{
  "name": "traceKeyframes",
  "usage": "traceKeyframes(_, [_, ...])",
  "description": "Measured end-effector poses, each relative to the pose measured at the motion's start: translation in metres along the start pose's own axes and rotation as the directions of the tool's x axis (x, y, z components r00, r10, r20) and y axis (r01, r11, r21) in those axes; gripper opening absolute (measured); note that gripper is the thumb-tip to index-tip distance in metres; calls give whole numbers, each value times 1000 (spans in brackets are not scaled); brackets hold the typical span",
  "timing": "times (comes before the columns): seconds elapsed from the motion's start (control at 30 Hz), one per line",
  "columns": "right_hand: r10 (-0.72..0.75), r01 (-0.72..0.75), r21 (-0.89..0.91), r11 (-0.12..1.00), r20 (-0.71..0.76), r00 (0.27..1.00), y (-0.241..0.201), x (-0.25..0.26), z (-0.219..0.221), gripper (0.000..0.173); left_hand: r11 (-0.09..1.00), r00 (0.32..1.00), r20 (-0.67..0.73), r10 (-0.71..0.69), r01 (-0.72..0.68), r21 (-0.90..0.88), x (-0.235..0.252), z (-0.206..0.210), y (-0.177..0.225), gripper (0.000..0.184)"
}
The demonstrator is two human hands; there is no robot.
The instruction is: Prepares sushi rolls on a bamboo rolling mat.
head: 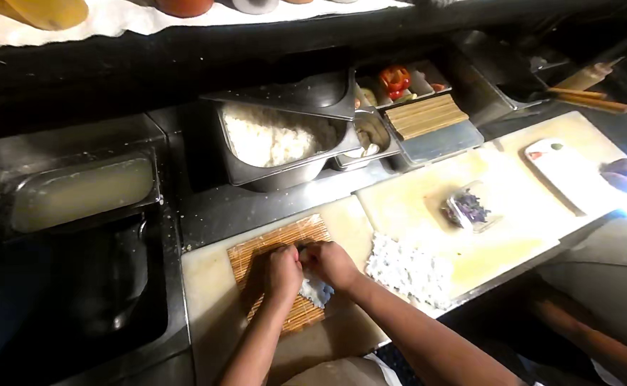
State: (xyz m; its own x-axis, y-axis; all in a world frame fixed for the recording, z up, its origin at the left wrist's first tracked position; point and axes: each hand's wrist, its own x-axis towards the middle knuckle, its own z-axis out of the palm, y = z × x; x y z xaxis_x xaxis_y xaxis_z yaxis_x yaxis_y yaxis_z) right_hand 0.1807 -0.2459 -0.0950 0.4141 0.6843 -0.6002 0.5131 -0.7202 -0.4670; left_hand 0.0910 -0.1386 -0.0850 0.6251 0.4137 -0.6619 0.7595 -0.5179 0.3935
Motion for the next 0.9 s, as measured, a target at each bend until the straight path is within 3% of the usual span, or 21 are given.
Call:
traceKeyframes(0.07, [-2, 1, 31, 1000, 29, 1000, -2, -12, -9, 27, 1000, 998, 63, -19, 19, -1, -4, -8, 3, 24])
traceKeyframes(0.13, [-33, 36, 93, 995, -34, 999, 4, -17, -20, 27, 998, 994, 109, -11, 18, -67, -5, -19, 0, 28])
traceKeyframes(0.27, [-194, 243, 202, 949, -236, 952, 23, 7, 2, 15, 982, 999, 17, 37, -33, -188, 9, -11, -10, 25])
traceKeyframes(0.33, [-215, 270, 183, 945, -273, 938, 23, 15, 7, 15, 984, 999, -33, 34, -39, -171, 15, -9, -8, 19])
traceKeyframes(0.53, [-68, 79, 124, 989, -96, 993, 5, 8, -15, 23, 1000, 1000, -3, -23, 23, -19, 8, -17, 8, 23])
traceKeyframes(0.7, [-97, 147, 192, 970, -249, 964, 6, 16, 0, 15, 997, 995, -75, 66, -69, -36, 10, -10, 7, 22])
traceKeyframes(0.83, [18, -6, 93, 996, -131, 991, -17, 21, -14, 14, 997, 998, -46, 36, -33, 64, 9, -19, 20, 21])
traceKeyframes(0.9, [-9, 20, 92, 996, -122, 993, -15, 14, -19, 12, 999, 999, -37, 31, -29, 41, 1, -20, 18, 24])
